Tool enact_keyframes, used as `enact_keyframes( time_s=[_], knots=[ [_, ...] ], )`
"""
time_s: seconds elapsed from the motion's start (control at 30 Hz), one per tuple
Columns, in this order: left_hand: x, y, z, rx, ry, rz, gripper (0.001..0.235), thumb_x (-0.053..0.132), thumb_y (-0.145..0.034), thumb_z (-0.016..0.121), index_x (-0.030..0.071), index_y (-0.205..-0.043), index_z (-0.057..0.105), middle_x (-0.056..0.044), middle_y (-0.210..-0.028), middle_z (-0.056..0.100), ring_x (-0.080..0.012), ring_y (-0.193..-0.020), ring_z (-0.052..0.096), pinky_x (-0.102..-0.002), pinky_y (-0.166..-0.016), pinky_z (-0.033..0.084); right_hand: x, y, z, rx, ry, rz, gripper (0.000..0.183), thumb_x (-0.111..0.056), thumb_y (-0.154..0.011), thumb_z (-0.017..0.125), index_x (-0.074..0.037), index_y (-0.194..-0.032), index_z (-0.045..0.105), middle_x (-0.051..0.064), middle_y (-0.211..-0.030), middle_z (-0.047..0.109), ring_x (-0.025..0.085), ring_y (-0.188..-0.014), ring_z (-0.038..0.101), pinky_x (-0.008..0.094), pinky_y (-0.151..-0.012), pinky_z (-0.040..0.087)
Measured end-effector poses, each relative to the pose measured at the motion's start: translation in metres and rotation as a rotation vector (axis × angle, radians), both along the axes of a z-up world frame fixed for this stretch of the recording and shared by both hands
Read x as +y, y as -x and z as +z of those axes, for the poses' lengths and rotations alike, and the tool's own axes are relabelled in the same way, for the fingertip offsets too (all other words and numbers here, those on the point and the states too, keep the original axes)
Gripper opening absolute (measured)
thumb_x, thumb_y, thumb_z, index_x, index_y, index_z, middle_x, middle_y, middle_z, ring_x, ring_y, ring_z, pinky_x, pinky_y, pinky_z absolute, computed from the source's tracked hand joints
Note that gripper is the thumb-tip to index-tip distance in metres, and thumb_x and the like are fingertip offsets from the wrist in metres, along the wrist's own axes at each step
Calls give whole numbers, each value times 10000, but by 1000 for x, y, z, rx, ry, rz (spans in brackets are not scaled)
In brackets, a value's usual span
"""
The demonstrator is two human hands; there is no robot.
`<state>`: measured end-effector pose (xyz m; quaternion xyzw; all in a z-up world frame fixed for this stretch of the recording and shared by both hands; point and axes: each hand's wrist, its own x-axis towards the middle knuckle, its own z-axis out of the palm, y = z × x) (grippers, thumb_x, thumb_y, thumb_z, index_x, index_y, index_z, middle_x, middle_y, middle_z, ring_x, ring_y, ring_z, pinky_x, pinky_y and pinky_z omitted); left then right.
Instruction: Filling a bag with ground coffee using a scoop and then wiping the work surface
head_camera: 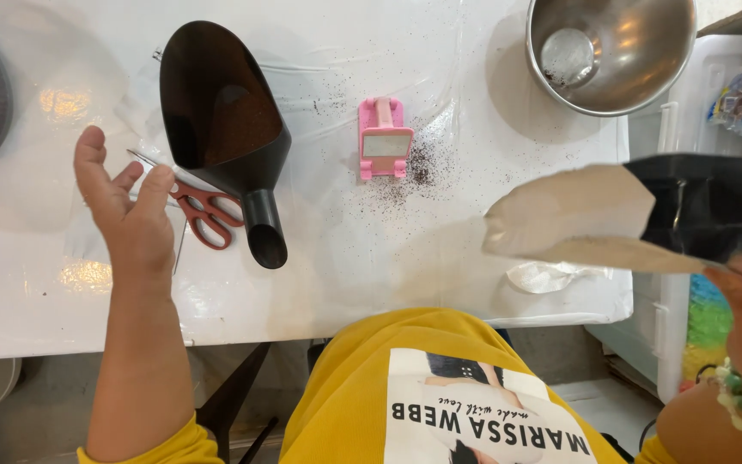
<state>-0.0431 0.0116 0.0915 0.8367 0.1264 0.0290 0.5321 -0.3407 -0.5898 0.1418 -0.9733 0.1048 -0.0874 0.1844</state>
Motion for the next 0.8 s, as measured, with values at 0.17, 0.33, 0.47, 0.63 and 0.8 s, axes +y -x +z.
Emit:
enact_keyframes(
  time_s=[0.17, 0.33, 0.47, 0.63, 0.8],
  knots=[
    [-16, 19, 44, -109, 60, -169, 623, 73, -984, 604, 130, -1534, 316, -64, -1585, 289, -323, -1317, 458, -377, -1094, 430, -20, -15, -11, 18, 191, 217, 215, 148, -1168, 685, 133, -1380, 712, 238, -1312, 650, 362, -1158, 631, 440, -1142, 480],
    [-38, 42, 74, -153, 132, -264, 578, 88, -983, 562, 133, -1520, 352, -56, -1631, 257, -327, -1388, 452, -363, -1108, 452, 34, -62, 16, -225, 99, 125, 229, 116, -1244, 849, 183, -1140, 657, 297, -1073, 560, 436, -1023, 558, 520, -983, 469],
    [-59, 59, 93, -161, 172, -324, 589, 98, -944, 578, 166, -1501, 397, -11, -1687, 244, -283, -1423, 463, -364, -1142, 464, 22, -55, 15, -172, 128, 70, 245, 84, -1226, 881, 180, -1124, 681, 273, -1022, 593, 394, -924, 569, 479, -837, 449],
    [-89, 75, 104, -191, 186, -465, 532, 142, -963, 608, 80, -1462, 434, -91, -1674, 236, -213, -1363, 436, -363, -1101, 494, 43, -58, 38, -188, 105, 98, 214, 54, -1172, 876, 191, -1164, 712, 290, -1030, 662, 402, -920, 615, 489, -834, 474],
    [-103, 84, 90, -192, 201, -594, 509, 174, -975, 616, 66, -1444, 453, -149, -1671, 248, -238, -1476, 413, -376, -1174, 443, 56, -34, 42, -272, 99, 132, 653, -41, -1030, 961, 233, -1497, 594, 346, -1119, 664, 377, -931, 632, 485, -885, 584]
  ],
)
